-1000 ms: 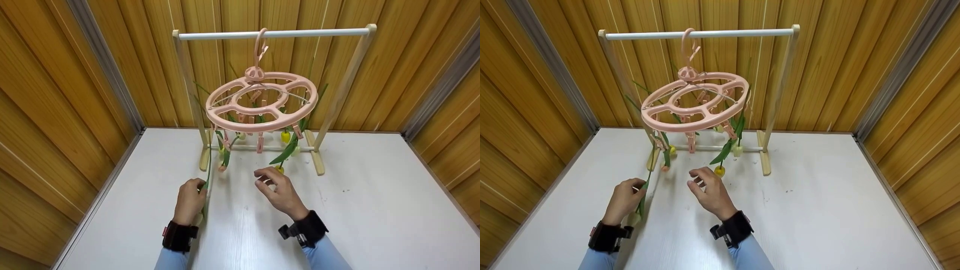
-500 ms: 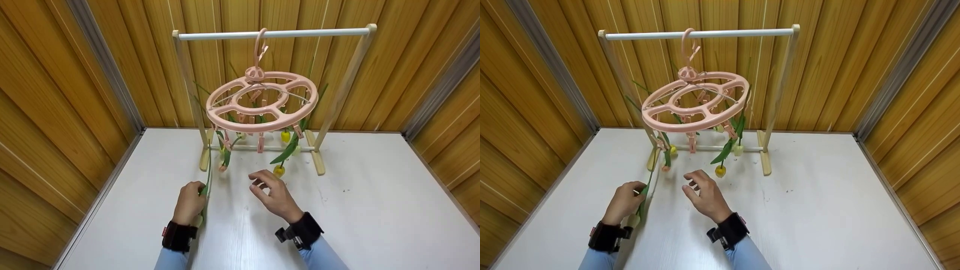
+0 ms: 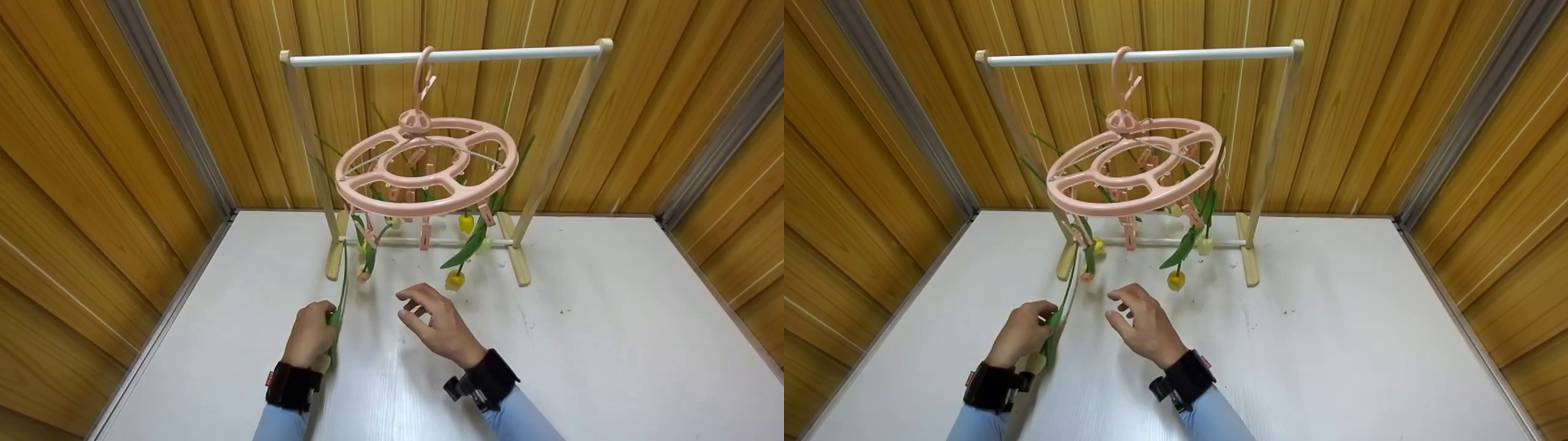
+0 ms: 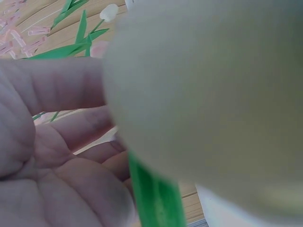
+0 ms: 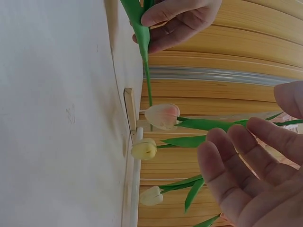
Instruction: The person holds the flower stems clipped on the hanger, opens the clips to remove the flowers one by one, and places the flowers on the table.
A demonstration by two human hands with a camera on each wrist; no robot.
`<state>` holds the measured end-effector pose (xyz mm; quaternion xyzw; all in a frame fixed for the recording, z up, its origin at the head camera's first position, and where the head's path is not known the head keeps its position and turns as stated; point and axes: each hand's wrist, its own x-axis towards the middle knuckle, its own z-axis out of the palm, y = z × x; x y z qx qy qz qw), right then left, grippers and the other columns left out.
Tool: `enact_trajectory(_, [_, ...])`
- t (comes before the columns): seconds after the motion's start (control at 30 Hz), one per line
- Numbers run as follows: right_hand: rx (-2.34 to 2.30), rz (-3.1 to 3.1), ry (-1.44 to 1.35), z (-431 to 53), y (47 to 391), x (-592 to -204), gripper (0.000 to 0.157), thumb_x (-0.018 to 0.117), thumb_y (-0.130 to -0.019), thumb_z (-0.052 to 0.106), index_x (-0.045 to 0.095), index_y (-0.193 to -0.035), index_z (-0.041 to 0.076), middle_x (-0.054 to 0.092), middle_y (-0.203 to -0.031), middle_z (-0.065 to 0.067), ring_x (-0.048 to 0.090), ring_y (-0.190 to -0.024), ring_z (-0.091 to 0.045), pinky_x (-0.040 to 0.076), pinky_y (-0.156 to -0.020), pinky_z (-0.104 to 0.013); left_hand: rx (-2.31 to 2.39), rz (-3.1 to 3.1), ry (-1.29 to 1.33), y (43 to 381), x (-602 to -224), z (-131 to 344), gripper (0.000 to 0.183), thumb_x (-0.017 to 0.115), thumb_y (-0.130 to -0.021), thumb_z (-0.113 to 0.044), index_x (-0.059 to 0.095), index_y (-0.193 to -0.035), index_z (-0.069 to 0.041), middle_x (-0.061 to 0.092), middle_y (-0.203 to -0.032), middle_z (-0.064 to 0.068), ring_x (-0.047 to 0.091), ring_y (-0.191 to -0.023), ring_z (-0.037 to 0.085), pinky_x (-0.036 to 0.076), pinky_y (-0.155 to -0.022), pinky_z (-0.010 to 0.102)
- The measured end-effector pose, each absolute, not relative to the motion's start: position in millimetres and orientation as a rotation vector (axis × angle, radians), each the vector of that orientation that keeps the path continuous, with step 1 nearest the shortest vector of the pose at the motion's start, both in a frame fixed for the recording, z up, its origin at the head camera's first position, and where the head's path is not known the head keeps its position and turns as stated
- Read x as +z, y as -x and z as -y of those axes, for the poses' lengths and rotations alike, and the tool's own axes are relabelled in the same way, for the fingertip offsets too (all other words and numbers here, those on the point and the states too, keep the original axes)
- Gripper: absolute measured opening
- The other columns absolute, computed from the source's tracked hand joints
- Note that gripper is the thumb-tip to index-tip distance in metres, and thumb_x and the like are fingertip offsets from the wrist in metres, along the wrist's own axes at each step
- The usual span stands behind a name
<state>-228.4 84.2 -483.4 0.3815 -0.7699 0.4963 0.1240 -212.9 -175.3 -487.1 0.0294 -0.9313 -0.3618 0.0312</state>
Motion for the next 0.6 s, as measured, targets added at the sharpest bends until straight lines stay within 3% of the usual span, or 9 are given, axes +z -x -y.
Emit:
enact_trajectory(0.4, [1.458,2.268,-1.111,-84.0,226.7,-480.8,0.022,0.064,-0.102,0.007,0.067,-0.124,0.003,0.067,-0.118,-0.013,0.068,-0.095,-0.025,0.059,-0.079,-0.035,-1.077,2.914,-0.092,214.3,-493.4,176.7,0.026,0.063,-0.079,0.018,0.073,-0.1,0.008,0.069,-0.088,0.015,0.06,-0.08,0.026,0.052,-0.07,0.041])
enact_trajectory(0.6, [1.462,2.28,-1.111,-84.5,226.8,-481.9,0.023,0.064,-0.102,0.008,0.067,-0.124,0.002,0.067,-0.118,-0.013,0.068,-0.095,-0.026,0.059,-0.08,-0.036,-1.073,2.932,-0.112,214.8,-495.4,178.7,0.026,0.066,-0.082,0.015,0.072,-0.106,0.009,0.07,-0.093,0.018,0.063,-0.086,0.029,0.055,-0.077,0.046])
